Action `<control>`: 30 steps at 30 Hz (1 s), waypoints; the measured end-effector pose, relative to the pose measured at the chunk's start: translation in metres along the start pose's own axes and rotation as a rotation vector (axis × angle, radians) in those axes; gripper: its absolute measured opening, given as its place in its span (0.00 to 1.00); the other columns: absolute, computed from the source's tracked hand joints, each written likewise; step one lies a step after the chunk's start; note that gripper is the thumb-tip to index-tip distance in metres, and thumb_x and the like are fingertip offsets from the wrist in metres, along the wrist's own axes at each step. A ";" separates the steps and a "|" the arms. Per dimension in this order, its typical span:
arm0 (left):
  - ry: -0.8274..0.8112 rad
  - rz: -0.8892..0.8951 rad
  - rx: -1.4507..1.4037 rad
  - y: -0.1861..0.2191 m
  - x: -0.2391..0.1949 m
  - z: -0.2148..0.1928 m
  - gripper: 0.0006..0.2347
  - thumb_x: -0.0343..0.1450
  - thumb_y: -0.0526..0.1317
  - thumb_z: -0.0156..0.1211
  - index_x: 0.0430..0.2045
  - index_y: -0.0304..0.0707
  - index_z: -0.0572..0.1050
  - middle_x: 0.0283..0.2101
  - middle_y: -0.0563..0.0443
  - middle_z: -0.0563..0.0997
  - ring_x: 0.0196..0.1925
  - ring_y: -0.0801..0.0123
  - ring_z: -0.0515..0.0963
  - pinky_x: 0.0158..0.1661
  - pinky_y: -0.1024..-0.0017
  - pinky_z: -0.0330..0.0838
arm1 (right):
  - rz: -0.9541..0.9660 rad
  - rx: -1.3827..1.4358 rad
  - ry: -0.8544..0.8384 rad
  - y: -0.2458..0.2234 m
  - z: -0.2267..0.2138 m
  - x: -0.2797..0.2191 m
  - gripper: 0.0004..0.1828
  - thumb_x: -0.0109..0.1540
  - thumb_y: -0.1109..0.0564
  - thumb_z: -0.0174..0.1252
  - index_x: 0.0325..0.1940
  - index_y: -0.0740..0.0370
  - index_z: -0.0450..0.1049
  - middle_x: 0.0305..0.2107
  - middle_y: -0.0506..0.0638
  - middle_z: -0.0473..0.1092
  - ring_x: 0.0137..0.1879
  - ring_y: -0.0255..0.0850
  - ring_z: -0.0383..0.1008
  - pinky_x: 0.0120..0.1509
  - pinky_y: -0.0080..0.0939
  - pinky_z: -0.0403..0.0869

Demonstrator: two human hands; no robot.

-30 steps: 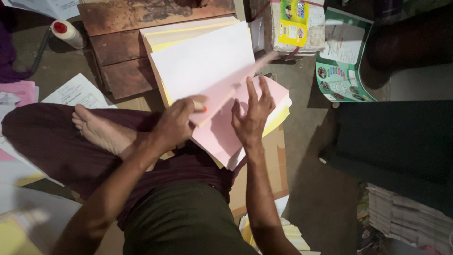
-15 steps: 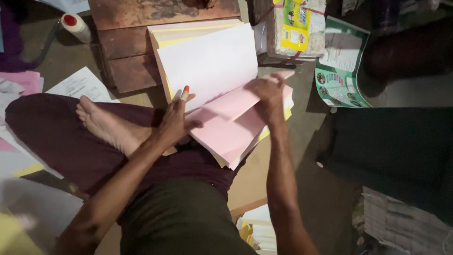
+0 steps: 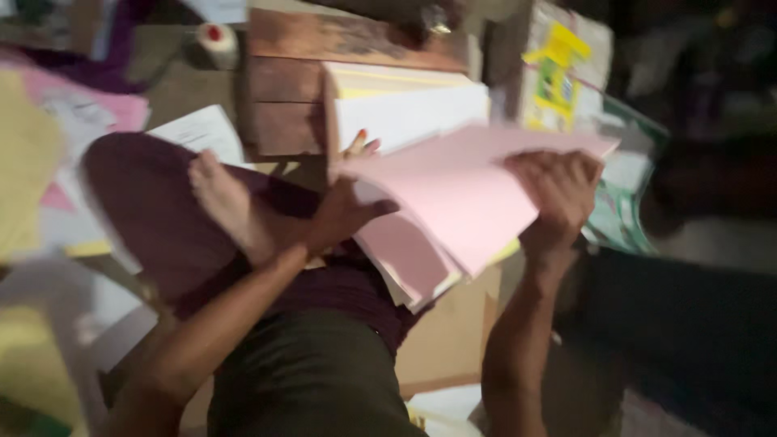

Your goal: The person sits cross-legged on the floor and uses a handheld stamp to mark multiple pages in a book. They repeatedly press the stamp onto the paper, then flip pages to continue the process on new sheets.

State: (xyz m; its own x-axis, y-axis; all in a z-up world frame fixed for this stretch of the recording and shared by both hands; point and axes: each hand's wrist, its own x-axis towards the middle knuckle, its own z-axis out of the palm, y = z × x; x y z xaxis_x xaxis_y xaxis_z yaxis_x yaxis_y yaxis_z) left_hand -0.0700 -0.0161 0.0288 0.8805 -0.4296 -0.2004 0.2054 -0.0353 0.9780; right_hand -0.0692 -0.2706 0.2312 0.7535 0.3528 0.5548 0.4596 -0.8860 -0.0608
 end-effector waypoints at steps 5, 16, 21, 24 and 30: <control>0.087 0.261 -0.381 0.009 0.001 -0.023 0.19 0.72 0.45 0.69 0.51 0.31 0.76 0.55 0.41 0.80 0.59 0.60 0.80 0.58 0.55 0.80 | 0.047 0.343 -0.018 -0.043 0.030 0.012 0.10 0.64 0.59 0.59 0.48 0.63 0.78 0.41 0.54 0.78 0.48 0.47 0.78 0.58 0.46 0.69; 1.318 0.149 -0.790 -0.097 -0.124 -0.248 0.07 0.79 0.39 0.58 0.40 0.33 0.78 0.34 0.60 0.75 0.24 0.83 0.65 0.22 0.80 0.58 | 0.344 0.316 -0.181 -0.059 0.072 -0.037 0.19 0.67 0.66 0.64 0.62 0.62 0.73 0.48 0.54 0.77 0.49 0.44 0.79 0.58 0.44 0.73; 1.456 0.417 -1.067 -0.132 -0.181 -0.354 0.15 0.76 0.37 0.58 0.51 0.19 0.71 0.49 0.41 0.79 0.48 0.63 0.83 0.49 0.65 0.82 | 0.332 0.261 -0.182 -0.047 0.071 -0.055 0.19 0.66 0.67 0.65 0.61 0.60 0.74 0.48 0.54 0.77 0.49 0.44 0.79 0.59 0.44 0.73; 1.480 0.510 -0.903 -0.126 -0.203 -0.395 0.21 0.73 0.41 0.59 0.54 0.18 0.67 0.55 0.36 0.75 0.53 0.58 0.81 0.55 0.61 0.81 | 0.375 0.256 -0.186 -0.044 0.069 -0.059 0.18 0.66 0.67 0.65 0.60 0.60 0.76 0.47 0.53 0.77 0.47 0.42 0.79 0.57 0.44 0.74; 1.338 0.582 -0.622 -0.141 -0.207 -0.423 0.23 0.78 0.47 0.53 0.57 0.18 0.71 0.63 0.26 0.72 0.63 0.51 0.78 0.63 0.57 0.76 | 0.427 0.324 -0.154 -0.042 0.072 -0.065 0.16 0.66 0.66 0.64 0.59 0.61 0.77 0.47 0.53 0.77 0.47 0.42 0.78 0.54 0.41 0.76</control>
State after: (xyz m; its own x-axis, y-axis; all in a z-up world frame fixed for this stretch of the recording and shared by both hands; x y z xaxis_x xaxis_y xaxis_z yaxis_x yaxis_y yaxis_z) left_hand -0.1007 0.4593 -0.0918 0.5532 0.8313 -0.0543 -0.4403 0.3471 0.8280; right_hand -0.1033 -0.2344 0.1381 0.9532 0.0442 0.2990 0.2013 -0.8307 -0.5190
